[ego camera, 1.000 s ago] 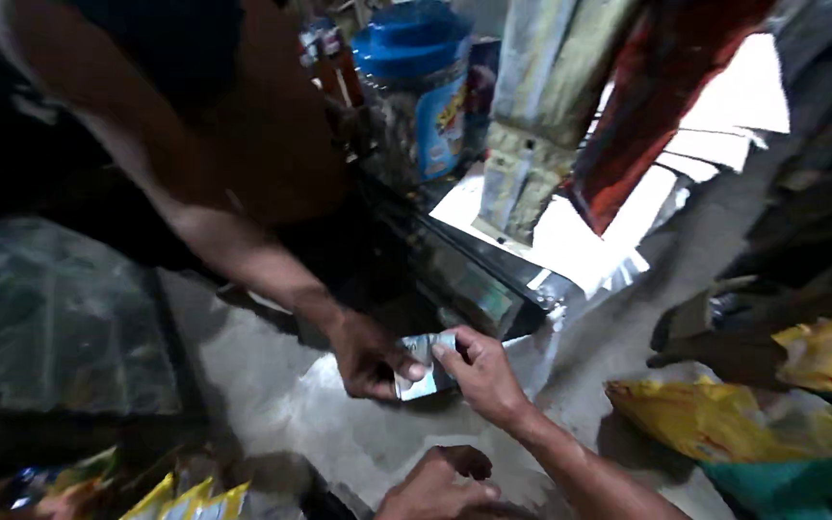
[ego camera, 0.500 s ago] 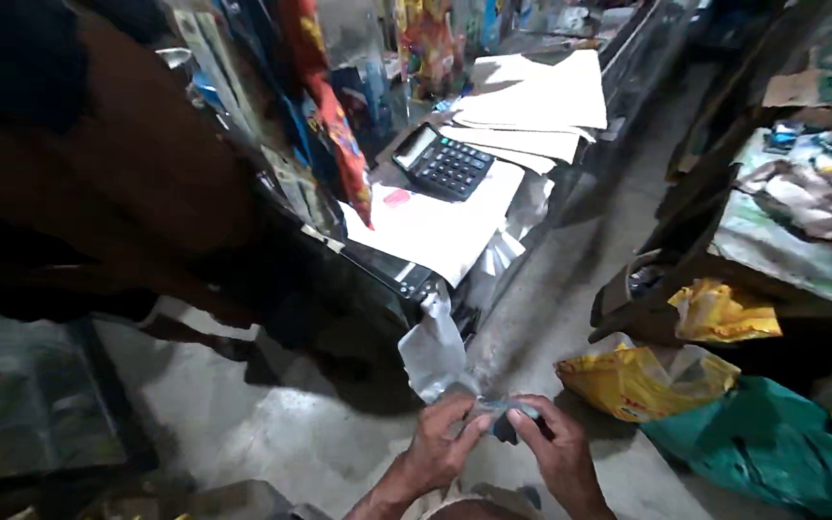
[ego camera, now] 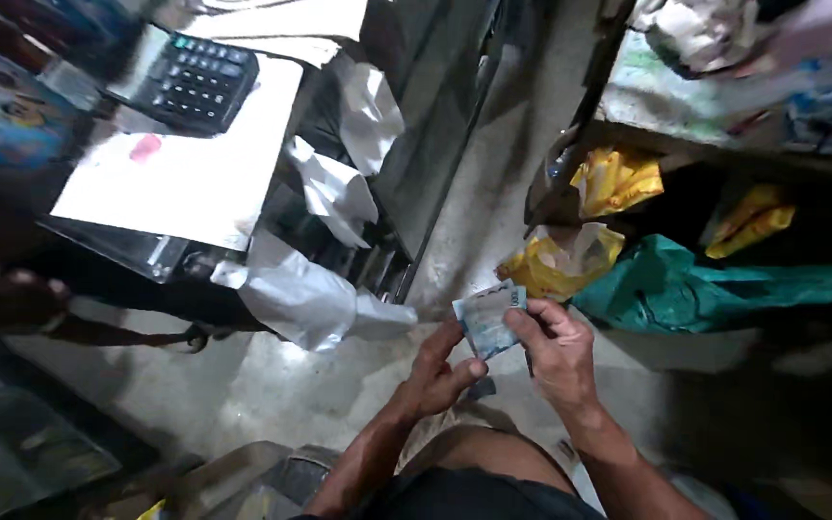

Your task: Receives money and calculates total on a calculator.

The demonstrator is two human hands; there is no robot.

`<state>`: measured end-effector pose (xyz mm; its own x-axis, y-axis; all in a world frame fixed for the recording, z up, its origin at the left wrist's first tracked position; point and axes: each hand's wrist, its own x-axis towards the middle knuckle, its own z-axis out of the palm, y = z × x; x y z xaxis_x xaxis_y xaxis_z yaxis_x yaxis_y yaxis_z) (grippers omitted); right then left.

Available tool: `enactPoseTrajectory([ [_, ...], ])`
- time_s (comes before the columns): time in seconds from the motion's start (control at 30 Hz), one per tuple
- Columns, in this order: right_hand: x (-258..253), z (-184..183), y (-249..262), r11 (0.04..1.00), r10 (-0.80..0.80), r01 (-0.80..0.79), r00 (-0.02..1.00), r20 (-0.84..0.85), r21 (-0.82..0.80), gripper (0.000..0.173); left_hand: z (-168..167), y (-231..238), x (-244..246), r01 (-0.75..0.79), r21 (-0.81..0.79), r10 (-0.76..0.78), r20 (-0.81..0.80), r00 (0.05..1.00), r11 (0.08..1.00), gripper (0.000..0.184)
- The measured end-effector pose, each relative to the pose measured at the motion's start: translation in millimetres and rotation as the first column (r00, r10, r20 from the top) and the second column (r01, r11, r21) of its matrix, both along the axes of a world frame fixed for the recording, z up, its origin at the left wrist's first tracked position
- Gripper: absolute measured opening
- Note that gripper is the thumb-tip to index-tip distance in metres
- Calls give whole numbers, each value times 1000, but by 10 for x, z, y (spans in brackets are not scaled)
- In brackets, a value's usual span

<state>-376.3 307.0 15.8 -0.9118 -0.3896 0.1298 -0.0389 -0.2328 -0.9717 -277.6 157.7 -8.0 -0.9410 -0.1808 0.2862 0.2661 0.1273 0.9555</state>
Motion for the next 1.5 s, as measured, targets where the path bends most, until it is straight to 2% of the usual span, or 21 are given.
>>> enactPoseTrajectory([
  [0.1,-38,66,-86,992,118,-113,989,-88,58,7,218,11,-134,-42,68,39,58,998,997,46],
  [0.17,-86,150,-209,972,220,-196,953,-206,131,11,369,-85,-192,-22,92,19,41,999,996,45],
  [0.27,-357,294,-435,916,394,-330,849,-352,230,17,583,-421,-183,-130,-197,97,-168,981,972,39],
  [0.33,-648,388,-625,877,477,-379,761,-439,297,28,760,-750,-63,-318,-364,200,-326,924,875,37],
  [0.4,-916,529,-912,868,495,-349,669,-554,355,34,944,-1135,106,-512,-472,310,-441,842,718,40],
  [0.47,-1092,788,-1282,855,517,-285,536,-668,433,44,1088,-1477,239,-662,-540,420,-513,748,520,39],
  [0.53,-1176,1144,-1752,837,544,-181,375,-751,516,56,1180,-1789,271,-732,-587,487,-555,675,346,36],
  [0.6,-1232,1423,-2283,831,553,-86,236,-799,550,66,1225,-2038,229,-735,-639,530,-553,643,225,36],
  [0.67,-1323,1573,-2839,812,580,-32,157,-799,583,75,1255,-2190,136,-709,-682,550,-529,647,179,37],
  [0.77,-1448,1586,-3539,727,672,46,156,-724,685,94,1243,-2269,10,-684,-712,563,-505,654,157,36],
  [0.83,-1505,1533,-3818,666,724,78,171,-668,742,104,1217,-2291,-38,-678,-723,587,-493,642,133,34],
  [0.9,-1529,1474,-3938,639,748,84,165,-643,765,108,1204,-2286,-56,-665,-738,617,-473,629,113,34],
  [1.07,-1484,1424,-3795,723,690,-17,84,-719,691,100,1242,-2236,-117,-653,-753,678,-441,587,76,33],
  [1.13,-1579,1428,-3727,716,697,-105,43,-716,690,92,1311,-2223,-184,-647,-760,712,-421,562,61,32],
  [1.23,-1902,1556,-3774,639,753,-177,-53,-656,749,72,1388,-2254,-330,-617,-786,779,-369,506,29,34],
  [1.33,-2175,1687,-4008,631,747,-152,-144,-649,761,47,1396,-2312,-505,-584,-811,847,-330,417,-29,38],
  [1.4,-2251,1702,-4167,654,709,-176,-197,-677,736,42,1382,-2314,-569,-563,-825,877,-302,373,-45,41],
  [1.5,-2240,1699,-4296,677,638,-228,-292,-713,699,45,1327,-2330,-581,-576,-813,884,-326,335,-81,39],
])
